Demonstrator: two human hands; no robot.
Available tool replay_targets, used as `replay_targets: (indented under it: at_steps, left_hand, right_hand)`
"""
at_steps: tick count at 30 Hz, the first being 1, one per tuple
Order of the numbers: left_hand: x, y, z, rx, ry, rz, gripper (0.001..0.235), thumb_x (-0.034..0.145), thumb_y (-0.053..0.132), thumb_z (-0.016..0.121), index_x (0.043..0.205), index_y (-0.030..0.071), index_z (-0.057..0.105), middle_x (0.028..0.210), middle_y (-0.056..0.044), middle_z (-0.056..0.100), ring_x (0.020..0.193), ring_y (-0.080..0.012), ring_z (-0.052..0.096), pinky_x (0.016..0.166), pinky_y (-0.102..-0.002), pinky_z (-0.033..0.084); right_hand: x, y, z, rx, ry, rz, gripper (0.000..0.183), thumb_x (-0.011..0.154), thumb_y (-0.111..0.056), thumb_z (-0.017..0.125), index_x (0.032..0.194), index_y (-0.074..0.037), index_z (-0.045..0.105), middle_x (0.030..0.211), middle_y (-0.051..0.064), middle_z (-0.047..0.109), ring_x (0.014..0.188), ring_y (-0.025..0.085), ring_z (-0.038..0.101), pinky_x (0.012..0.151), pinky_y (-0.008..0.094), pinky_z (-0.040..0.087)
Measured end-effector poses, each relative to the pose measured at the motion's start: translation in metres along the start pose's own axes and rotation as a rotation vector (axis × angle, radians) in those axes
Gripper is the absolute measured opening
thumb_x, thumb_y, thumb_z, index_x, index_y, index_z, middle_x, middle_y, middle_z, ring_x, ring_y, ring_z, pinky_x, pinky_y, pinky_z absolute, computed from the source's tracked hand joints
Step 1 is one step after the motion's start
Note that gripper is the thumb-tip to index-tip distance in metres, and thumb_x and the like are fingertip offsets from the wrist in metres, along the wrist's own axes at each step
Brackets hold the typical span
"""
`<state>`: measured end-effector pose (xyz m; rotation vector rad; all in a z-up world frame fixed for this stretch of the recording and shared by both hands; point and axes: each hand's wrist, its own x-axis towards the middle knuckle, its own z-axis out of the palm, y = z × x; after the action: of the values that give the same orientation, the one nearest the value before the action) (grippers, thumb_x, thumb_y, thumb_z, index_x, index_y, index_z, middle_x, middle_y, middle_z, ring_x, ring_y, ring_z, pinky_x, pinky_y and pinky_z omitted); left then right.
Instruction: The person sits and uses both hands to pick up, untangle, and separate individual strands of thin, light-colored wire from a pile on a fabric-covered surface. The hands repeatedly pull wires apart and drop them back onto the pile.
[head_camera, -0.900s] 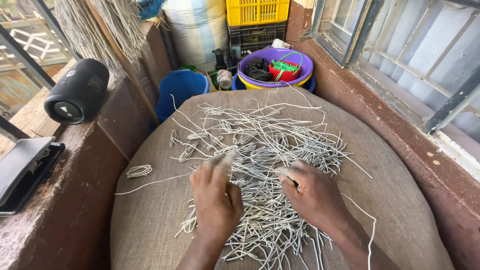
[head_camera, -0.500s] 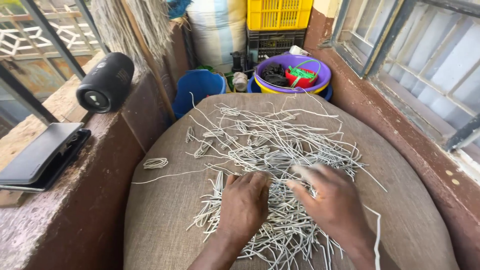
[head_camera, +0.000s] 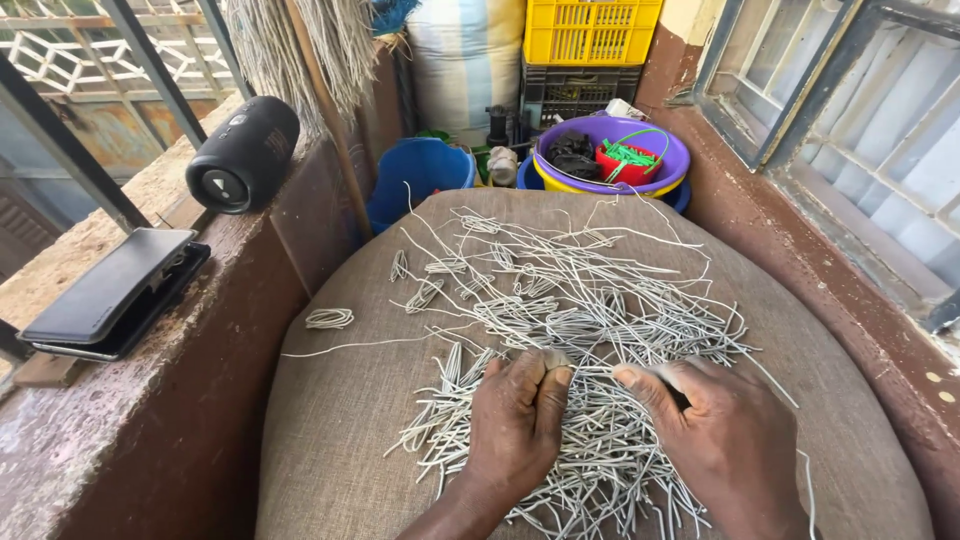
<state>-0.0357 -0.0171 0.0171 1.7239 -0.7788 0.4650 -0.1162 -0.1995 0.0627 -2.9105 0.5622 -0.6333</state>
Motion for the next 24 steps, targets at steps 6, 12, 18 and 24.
replay_targets:
  at_steps: [6, 12, 18, 24]
  left_hand:
    - [-0.007, 0.003, 0.02, -0.712, 0.13, -0.138, 0.022, 0.114, 0.027, 0.051, 0.117, 0.009, 0.063, 0.099, -0.004, 0.062, 0.06, -0.0108, 0.056, 0.042, -0.026, 0.051]
    - [0.01, -0.034, -0.017, -0.104, -0.214, 0.244, 0.012, 0.113, 0.013, 0.049, 0.111, 0.012, 0.061, 0.068, 0.002, 0.052, 0.045, -0.0092, 0.047, 0.034, -0.027, 0.041]
    - [0.012, -0.017, -0.023, -0.052, -0.182, 0.245, 0.018, 0.112, 0.015, 0.054, 0.114, 0.006, 0.069, 0.077, -0.003, 0.066, 0.058, -0.0149, 0.06, 0.048, -0.034, 0.058]
    - [0.01, -0.032, -0.014, -0.088, -0.112, 0.229, 0.021, 0.117, 0.027, 0.046, 0.12, 0.015, 0.063, 0.075, -0.004, 0.071, 0.039, -0.0063, 0.048, 0.026, -0.025, 0.044]
  right_hand:
    - [-0.007, -0.025, 0.059, 1.256, -0.565, 0.12, 0.061, 0.103, -0.057, 0.054, 0.067, -0.008, 0.058, 0.062, 0.005, 0.046, 0.058, 0.018, 0.039, 0.058, 0.035, 0.036]
    - [0.018, -0.013, 0.003, 0.455, -0.586, 0.296, 0.062, 0.09, -0.068, 0.058, 0.128, -0.029, 0.087, 0.05, -0.002, 0.042, 0.045, 0.011, 0.036, 0.044, 0.03, 0.028]
    - [0.01, -0.012, -0.009, 0.424, -0.331, 0.248, 0.045, 0.091, -0.062, 0.063, 0.115, -0.038, 0.093, 0.044, 0.0, 0.051, 0.046, 0.013, 0.04, 0.047, 0.032, 0.027]
    - [0.008, -0.004, 0.061, 0.959, -0.59, 0.034, 0.059, 0.1, -0.058, 0.052, 0.071, -0.01, 0.069, 0.068, 0.003, 0.062, 0.06, 0.017, 0.05, 0.059, 0.033, 0.042]
